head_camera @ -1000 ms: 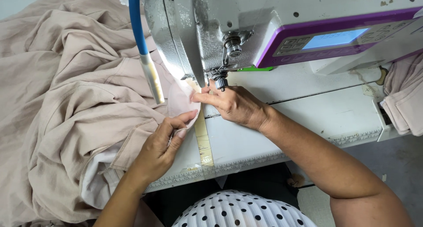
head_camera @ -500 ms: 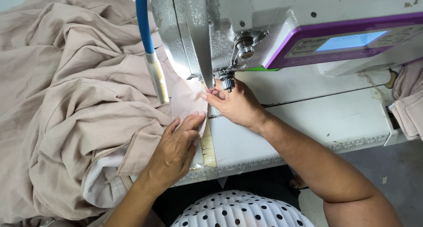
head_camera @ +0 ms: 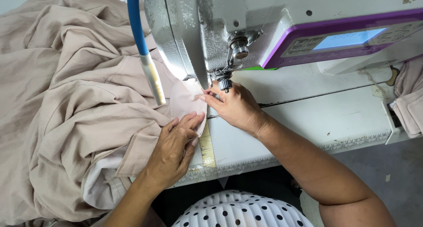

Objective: Sewing a seam on a piece of light-colored fabric using an industrial sewing machine

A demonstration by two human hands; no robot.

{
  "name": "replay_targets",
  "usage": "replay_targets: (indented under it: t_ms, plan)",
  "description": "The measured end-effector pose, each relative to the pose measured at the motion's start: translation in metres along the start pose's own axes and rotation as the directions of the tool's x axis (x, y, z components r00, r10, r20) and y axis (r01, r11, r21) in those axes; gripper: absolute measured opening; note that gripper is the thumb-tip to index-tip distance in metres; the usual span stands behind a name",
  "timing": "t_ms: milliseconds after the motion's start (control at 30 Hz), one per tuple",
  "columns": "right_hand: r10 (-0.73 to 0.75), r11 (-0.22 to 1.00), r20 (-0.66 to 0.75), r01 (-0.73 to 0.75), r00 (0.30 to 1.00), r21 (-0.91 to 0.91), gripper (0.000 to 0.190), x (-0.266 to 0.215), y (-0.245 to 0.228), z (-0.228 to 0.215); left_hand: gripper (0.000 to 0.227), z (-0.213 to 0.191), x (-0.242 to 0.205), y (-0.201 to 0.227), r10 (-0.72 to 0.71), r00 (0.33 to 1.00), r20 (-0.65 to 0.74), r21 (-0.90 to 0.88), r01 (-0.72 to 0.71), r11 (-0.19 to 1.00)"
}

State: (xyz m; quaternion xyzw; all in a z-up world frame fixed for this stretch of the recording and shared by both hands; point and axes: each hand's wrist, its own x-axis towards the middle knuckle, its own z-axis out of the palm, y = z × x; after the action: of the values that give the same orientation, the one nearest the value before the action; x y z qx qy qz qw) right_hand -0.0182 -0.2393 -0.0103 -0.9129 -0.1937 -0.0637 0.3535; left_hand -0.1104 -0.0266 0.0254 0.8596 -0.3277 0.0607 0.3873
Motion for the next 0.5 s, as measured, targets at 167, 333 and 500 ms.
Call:
replay_targets:
  t_ms: [167,333,500]
  plan:
    - [0.260,0.925,0.112,-0.281,0.959,0.257,0.023,0.006,-0.022,-0.013,0.004,0.002,-0.002,-0.002,-0.014,1.000,0.008,-0.001,0.014,1.000]
    - [0.434,0.762,0.209,-0.481,0.876,0.433,0.017,0.014,-0.039,-0.024,0.007,-0.010,0.003,0.000,-0.201,0.977,0.071,-0.187,0.211,0.959]
    - [0.547,0.656,0.313,-0.630,0.776,0.416,0.020,0.024,-0.039,-0.030,0.016,-0.024,0.008,-0.006,-0.548,0.831,0.101,-0.305,0.550,0.778]
